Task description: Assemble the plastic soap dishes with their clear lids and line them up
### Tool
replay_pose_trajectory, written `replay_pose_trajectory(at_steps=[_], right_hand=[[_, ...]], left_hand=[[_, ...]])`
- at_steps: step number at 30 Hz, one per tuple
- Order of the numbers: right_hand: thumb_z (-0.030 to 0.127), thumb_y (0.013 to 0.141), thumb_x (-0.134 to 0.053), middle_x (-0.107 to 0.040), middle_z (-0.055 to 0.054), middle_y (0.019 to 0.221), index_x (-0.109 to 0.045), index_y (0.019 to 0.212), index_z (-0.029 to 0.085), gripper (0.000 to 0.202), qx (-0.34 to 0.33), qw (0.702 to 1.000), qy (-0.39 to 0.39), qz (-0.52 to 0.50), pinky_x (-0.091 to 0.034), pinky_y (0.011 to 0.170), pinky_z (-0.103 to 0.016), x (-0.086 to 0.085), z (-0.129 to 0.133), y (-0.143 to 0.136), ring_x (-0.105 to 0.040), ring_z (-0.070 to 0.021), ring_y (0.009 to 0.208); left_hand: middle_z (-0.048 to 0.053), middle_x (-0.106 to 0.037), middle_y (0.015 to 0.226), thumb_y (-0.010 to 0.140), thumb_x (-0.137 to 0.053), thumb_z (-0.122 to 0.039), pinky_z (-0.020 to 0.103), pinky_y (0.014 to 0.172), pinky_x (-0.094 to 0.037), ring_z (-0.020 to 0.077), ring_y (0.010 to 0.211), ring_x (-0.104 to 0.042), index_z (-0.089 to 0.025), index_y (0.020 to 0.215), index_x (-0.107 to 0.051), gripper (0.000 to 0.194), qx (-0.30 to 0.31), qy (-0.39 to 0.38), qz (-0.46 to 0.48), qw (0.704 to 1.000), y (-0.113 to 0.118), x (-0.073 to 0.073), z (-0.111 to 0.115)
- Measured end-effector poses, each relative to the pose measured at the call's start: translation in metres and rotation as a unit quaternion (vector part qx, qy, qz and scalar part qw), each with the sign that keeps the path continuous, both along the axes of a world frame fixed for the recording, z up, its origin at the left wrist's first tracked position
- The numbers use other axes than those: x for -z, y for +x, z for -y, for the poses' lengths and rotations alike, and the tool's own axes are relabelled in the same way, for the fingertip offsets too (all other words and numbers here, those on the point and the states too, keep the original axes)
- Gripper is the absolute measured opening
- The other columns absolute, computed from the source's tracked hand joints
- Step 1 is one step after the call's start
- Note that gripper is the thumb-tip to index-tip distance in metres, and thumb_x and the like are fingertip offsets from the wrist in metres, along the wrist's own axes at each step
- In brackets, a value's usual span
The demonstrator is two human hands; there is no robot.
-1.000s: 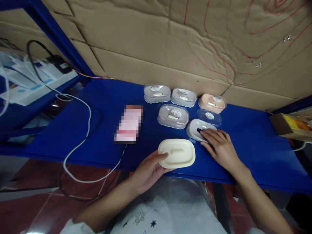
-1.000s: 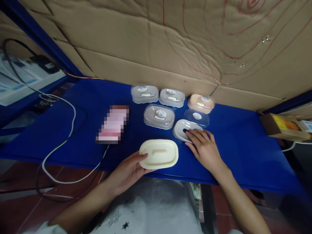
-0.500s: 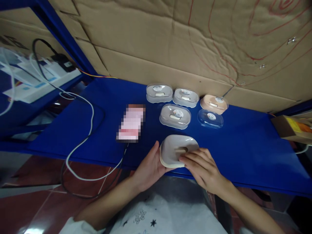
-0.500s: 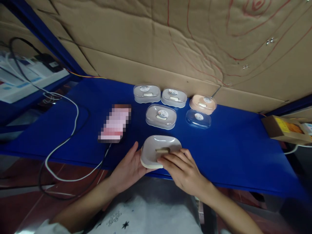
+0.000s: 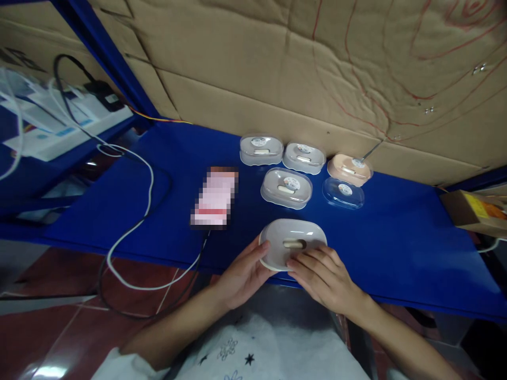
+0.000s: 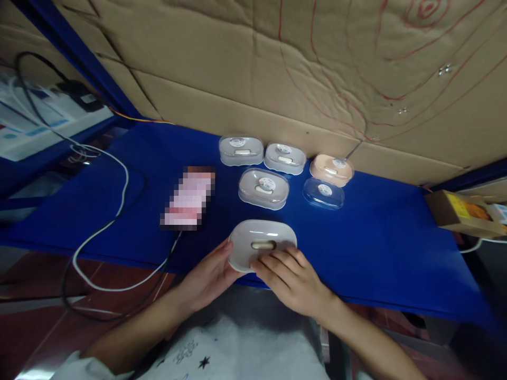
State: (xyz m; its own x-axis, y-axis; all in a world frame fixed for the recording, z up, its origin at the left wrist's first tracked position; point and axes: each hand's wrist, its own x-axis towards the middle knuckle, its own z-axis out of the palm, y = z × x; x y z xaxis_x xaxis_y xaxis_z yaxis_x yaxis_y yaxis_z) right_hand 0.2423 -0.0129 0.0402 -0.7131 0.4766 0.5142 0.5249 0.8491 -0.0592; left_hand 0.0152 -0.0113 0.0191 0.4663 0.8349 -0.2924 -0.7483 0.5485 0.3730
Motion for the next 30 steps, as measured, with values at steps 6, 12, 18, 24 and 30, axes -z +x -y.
replay_pose_trajectory(at_steps=[6, 12, 18, 24, 30], right_hand=[[0.008, 0.105, -0.056, -0.079, -0.009, 0.115, -0.068, 0.129, 0.015, 0.028, -0.009, 0.997, -0.069, -0.034, -0.050, 0.099, -0.041, -0.007, -0.003, -0.007, -0.068, -0.0219, 0.112], [0.028, 0.108, -0.060, -0.077, -0.010, 0.128, -0.064, 0.138, 0.014, 0.033, -0.041, 0.994, -0.100, 0.015, -0.047, 0.113, -0.043, -0.012, -0.010, -0.001, -0.067, -0.0237, 0.125], [0.033, 0.108, -0.055, -0.066, -0.012, 0.148, -0.045, 0.160, 0.029, 0.053, 0.107, 0.987, -0.117, 0.035, -0.042, 0.119, -0.055, -0.027, -0.067, 0.064, -0.060, -0.0307, 0.140], [0.066, 0.100, -0.058, -0.028, -0.018, 0.175, -0.031, 0.168, 0.030, 0.082, 0.244, 0.950, -0.169, 0.100, -0.026, 0.122, -0.073, 0.002, -0.136, 0.124, -0.028, -0.0451, 0.161], [0.067, 0.095, -0.066, -0.058, -0.014, 0.149, -0.054, 0.154, 0.035, 0.068, 0.241, 0.953, -0.166, 0.076, -0.040, 0.112, -0.064, 0.006, -0.130, 0.121, -0.055, -0.0407, 0.138]], left_hand=[[0.008, -0.082, 0.110, 0.095, -0.078, -0.021, 0.028, 0.093, -0.058, 0.0182, 0.101, -0.076, -0.018, 0.135, -0.069, 0.041, -0.017, -0.028, 0.017, 0.999, 0.000, -0.004, -0.001], [0.009, -0.081, 0.113, 0.092, -0.082, -0.024, 0.031, 0.092, -0.059, 0.0200, 0.101, -0.075, -0.015, 0.132, -0.068, 0.043, -0.036, -0.057, 0.011, 0.998, 0.001, -0.005, -0.005], [0.008, -0.081, 0.118, 0.096, -0.078, -0.027, 0.031, 0.092, -0.057, 0.0205, 0.104, -0.075, -0.018, 0.131, -0.070, 0.037, -0.016, -0.055, -0.002, 0.998, -0.001, -0.003, -0.005], [0.006, -0.083, 0.113, 0.095, -0.077, -0.027, 0.030, 0.091, -0.056, 0.0216, 0.107, -0.075, -0.019, 0.126, -0.074, 0.032, 0.008, -0.031, -0.006, 0.999, -0.002, -0.004, -0.006], [0.006, -0.083, 0.109, 0.095, -0.075, -0.028, 0.034, 0.101, -0.053, 0.0239, 0.114, -0.073, -0.018, 0.127, -0.074, 0.033, 0.020, -0.024, 0.005, 1.000, -0.004, -0.004, -0.008]])
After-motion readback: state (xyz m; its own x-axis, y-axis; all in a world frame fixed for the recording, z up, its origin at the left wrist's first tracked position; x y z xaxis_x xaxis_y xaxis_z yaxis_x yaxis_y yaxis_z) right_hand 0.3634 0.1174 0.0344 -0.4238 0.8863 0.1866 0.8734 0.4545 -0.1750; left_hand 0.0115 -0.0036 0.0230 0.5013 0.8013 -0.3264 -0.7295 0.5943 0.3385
